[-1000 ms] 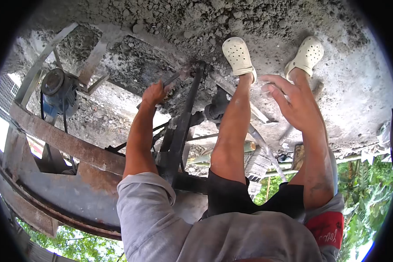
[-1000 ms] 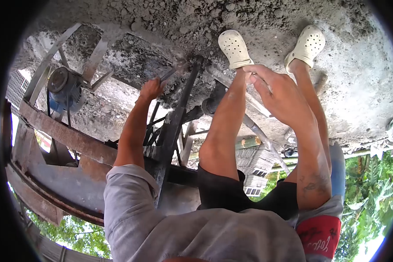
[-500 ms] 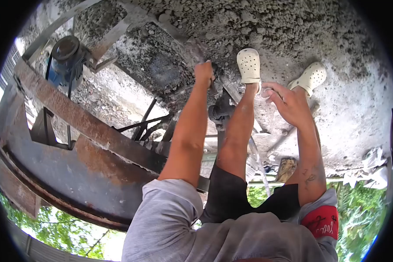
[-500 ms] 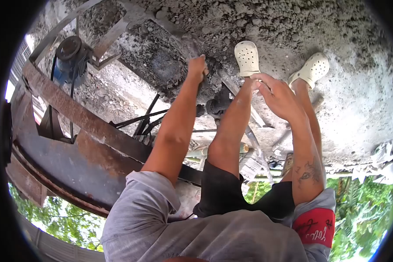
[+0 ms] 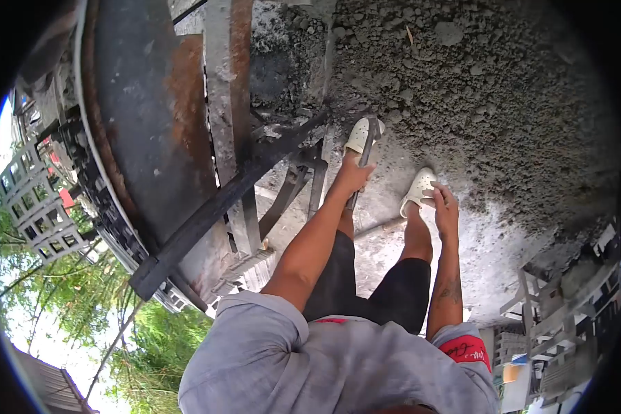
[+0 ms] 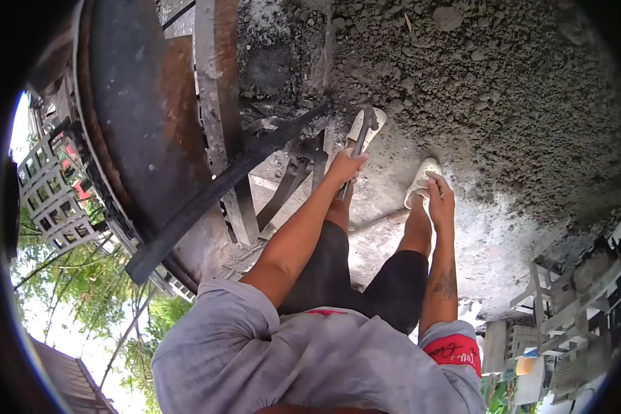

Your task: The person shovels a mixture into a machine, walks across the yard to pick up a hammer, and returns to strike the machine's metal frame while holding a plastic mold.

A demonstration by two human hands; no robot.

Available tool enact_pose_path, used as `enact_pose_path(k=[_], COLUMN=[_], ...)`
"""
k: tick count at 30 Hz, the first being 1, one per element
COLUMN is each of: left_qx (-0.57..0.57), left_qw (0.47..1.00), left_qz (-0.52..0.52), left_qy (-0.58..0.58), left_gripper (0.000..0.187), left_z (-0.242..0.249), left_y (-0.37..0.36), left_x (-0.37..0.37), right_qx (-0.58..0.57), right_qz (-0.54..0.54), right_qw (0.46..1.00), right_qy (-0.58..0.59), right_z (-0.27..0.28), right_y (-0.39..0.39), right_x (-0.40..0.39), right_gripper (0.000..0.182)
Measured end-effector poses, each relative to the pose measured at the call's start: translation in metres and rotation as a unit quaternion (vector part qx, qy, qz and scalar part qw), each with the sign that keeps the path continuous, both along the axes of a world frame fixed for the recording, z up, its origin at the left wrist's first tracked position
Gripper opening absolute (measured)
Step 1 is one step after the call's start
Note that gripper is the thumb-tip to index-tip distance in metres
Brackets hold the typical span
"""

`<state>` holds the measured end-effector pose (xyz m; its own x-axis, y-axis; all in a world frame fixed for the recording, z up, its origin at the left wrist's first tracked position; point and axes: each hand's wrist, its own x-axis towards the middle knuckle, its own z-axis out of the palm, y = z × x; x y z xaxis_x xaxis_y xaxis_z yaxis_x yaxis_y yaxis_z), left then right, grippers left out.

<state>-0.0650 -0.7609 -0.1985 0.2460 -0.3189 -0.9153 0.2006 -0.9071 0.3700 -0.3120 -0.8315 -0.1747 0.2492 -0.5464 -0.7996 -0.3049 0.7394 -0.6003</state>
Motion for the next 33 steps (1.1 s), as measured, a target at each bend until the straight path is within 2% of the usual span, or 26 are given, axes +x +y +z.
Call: enact_pose_path(k=[3, 5, 7, 9, 10, 12, 14, 16, 18, 19, 22, 23, 25, 27, 28, 30, 32, 33], left_qx=[-0.005, -0.021, -0.041, 0.025, 0.015, -0.007, -0.013, -0.013, 0.004, 0.000, 0.047, 0.083, 0.101, 0.137, 0.153, 0.198, 0.172, 0.202], left_qw=[0.994, 0.995, 0.994, 0.991, 0.990, 0.973, 0.969, 0.964, 0.979, 0.976, 0.991, 0.993, 0.989, 0.983, 0.981, 0.973, 0.970, 0.965], left_qz=[-0.084, -0.046, -0.023, 0.121, 0.130, 0.227, 0.244, 0.264, 0.198, 0.212, -0.017, -0.032, -0.039, -0.050, -0.039, 0.004, 0.022, 0.090], left_qy=[-0.075, -0.088, -0.103, -0.044, -0.042, -0.031, -0.021, -0.012, -0.042, -0.043, -0.126, -0.083, -0.104, -0.114, -0.110, -0.118, -0.168, -0.140], left_gripper=[0.030, 0.030, 0.029, 0.028, 0.028, 0.028, 0.030, 0.032, 0.029, 0.029, 0.034, 0.036, 0.036, 0.034, 0.034, 0.033, 0.033, 0.031], left_z=[0.041, 0.034, 0.055, 0.096, 0.106, 0.120, 0.130, 0.139, 0.148, 0.152, 0.164, 0.183, 0.184, 0.202, 0.219, 0.206, 0.221, 0.231], left_y=[0.031, 0.076, 0.082, 0.080, 0.079, 0.080, 0.079, 0.082, 0.093, 0.099, 0.128, 0.132, 0.165, 0.193, 0.206, 0.254, 0.283, 0.294], left_x=[-0.012, -0.029, -0.041, -0.053, -0.057, -0.063, -0.059, -0.052, -0.045, -0.040, -0.025, -0.018, -0.025, -0.041, -0.051, -0.087, -0.121, -0.138], right_qx=[-0.011, -0.040, -0.075, -0.098, -0.108, -0.148, -0.155, -0.100, -0.075, -0.054, -0.084, -0.090, -0.090, -0.067, -0.072, -0.122, -0.134, -0.140], right_qz=[0.026, 0.086, 0.121, 0.150, 0.158, 0.258, 0.291, 0.281, 0.333, 0.373, 0.443, 0.463, 0.460, 0.405, 0.419, 0.516, 0.564, 0.598], right_qw=[0.998, 0.993, 0.986, 0.982, 0.980, 0.948, 0.936, 0.952, 0.936, 0.922, 0.892, 0.881, 0.883, 0.912, 0.905, 0.848, 0.814, 0.785], right_qy=[0.048, 0.073, 0.085, 0.057, 0.059, 0.114, 0.120, 0.071, 0.084, 0.092, 0.043, 0.027, 0.012, -0.021, -0.026, 0.012, 0.046, 0.086], right_z=[0.046, 0.065, 0.075, 0.083, 0.101, 0.140, 0.139, 0.142, 0.151, 0.156, 0.153, 0.151, 0.142, 0.146, 0.150, 0.153, 0.159, 0.163], right_y=[-0.019, -0.022, -0.026, -0.023, -0.026, -0.028, -0.024, -0.020, -0.016, -0.021, -0.033, -0.041, -0.057, -0.069, -0.077, -0.099, -0.117, -0.126], right_x=[-0.032, -0.058, -0.077, -0.098, -0.095, -0.083, -0.081, -0.067, -0.051, -0.038, -0.014, -0.009, 0.001, 0.010, 0.013, 0.021, 0.022, 0.021], right_gripper=[0.031, 0.031, 0.031, 0.029, 0.029, 0.027, 0.027, 0.029, 0.028, 0.027, 0.026, 0.027, 0.028, 0.030, 0.030, 0.029, 0.030, 0.032])
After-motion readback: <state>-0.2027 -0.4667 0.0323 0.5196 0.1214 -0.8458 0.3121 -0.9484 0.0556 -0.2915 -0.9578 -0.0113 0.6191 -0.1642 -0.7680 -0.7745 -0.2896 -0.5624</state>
